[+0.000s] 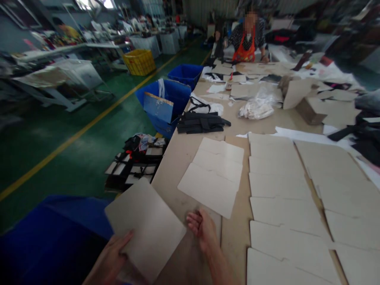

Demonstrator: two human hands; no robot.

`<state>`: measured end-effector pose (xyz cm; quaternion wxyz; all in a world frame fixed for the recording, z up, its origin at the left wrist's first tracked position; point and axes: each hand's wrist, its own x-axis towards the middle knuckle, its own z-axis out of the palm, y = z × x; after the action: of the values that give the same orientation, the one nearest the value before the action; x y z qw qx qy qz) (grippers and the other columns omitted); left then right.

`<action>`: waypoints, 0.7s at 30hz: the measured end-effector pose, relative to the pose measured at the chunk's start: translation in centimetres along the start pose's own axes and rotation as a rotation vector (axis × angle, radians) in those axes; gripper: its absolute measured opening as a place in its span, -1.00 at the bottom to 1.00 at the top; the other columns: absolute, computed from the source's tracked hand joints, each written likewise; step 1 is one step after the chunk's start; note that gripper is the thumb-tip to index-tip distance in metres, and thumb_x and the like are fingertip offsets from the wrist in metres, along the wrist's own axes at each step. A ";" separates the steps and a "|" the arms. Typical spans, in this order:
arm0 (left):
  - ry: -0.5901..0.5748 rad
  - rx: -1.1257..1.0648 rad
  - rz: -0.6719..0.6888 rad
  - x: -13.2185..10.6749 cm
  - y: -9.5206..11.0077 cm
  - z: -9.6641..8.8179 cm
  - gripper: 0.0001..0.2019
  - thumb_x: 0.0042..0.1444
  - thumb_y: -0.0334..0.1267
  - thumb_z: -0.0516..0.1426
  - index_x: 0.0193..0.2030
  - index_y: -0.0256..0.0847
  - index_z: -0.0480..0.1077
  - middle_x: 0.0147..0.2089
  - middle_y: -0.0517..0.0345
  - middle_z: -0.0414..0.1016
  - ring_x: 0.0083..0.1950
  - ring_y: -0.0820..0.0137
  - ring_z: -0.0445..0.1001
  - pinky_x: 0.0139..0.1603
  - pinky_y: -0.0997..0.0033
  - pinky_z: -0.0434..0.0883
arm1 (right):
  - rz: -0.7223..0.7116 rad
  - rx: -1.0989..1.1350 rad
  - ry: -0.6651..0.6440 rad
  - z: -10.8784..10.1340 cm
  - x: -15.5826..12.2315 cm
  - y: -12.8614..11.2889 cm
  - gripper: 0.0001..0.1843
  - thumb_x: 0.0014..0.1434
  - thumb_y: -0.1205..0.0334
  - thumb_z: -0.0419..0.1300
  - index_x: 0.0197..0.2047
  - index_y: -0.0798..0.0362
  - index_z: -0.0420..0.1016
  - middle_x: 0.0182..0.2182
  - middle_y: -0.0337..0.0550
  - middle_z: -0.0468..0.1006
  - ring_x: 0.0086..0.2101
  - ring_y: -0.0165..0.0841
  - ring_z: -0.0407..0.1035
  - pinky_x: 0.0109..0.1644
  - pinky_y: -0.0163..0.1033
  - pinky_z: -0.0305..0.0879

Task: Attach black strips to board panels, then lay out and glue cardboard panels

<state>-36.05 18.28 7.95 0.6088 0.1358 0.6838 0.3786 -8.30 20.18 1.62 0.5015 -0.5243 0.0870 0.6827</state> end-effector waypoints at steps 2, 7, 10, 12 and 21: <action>-0.034 -0.042 0.073 0.5 -0.2 2.2 -0.51 -0.25 -0.04 0.39 -0.15 -0.13 0.44 -0.14 0.04 0.65 -0.06 0.07 0.62 -0.07 0.14 0.57 | 0.017 -0.111 -0.035 -0.5 -1.8 0.7 -0.48 0.03 -0.14 0.40 -0.12 0.09 0.53 -0.13 0.00 0.69 -0.25 -0.32 0.59 -0.30 -0.33 0.47; -0.166 -0.041 0.110 1.4 -1.0 6.5 -0.42 -0.12 -0.02 0.35 0.05 -0.18 0.39 0.00 -0.03 0.61 0.00 0.11 0.60 -0.03 0.14 0.54 | 0.017 -0.186 -0.077 -1.3 -4.6 0.2 -0.36 -0.02 -0.23 0.41 -0.02 0.06 0.59 -0.07 -0.05 0.67 -0.14 -0.21 0.57 -0.20 -0.24 0.45; -0.323 0.061 0.090 1.6 0.3 7.1 -0.38 -0.10 -0.01 0.35 0.09 -0.23 0.40 -0.02 -0.08 0.62 -0.04 0.09 0.60 -0.15 0.21 0.55 | -0.028 -0.259 -0.147 -2.1 -4.9 -1.8 -0.37 -0.12 -0.11 0.50 -0.05 0.10 0.62 -0.21 -0.03 0.70 -0.28 -0.18 0.56 -0.19 -0.17 0.43; -0.445 0.170 0.082 1.9 2.5 6.8 -0.39 -0.08 -0.01 0.36 0.09 -0.25 0.43 -0.05 -0.09 0.63 -0.07 0.08 0.60 -0.15 0.21 0.54 | -0.110 -0.333 -0.239 -2.6 -4.9 -3.5 -0.37 -0.16 -0.06 0.54 -0.06 0.11 0.63 -0.20 -0.01 0.69 -0.26 -0.20 0.54 -0.18 -0.19 0.41; -1.027 0.926 -0.112 1.2 11.0 11.1 -0.69 -0.09 -0.11 0.33 -0.19 -0.19 0.56 -0.17 0.11 0.66 -0.16 0.14 0.61 -0.16 0.30 0.52 | -0.070 -0.326 -0.496 -1.9 -6.0 -3.8 -0.39 -0.22 -0.09 0.55 -0.16 0.12 0.62 -0.29 -0.05 0.68 -0.25 -0.17 0.54 -0.08 -0.09 0.44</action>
<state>-28.94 30.41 14.84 0.7533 0.5082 0.4060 -0.0964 -4.47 17.25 7.18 0.4397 -0.4177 -0.1672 0.7773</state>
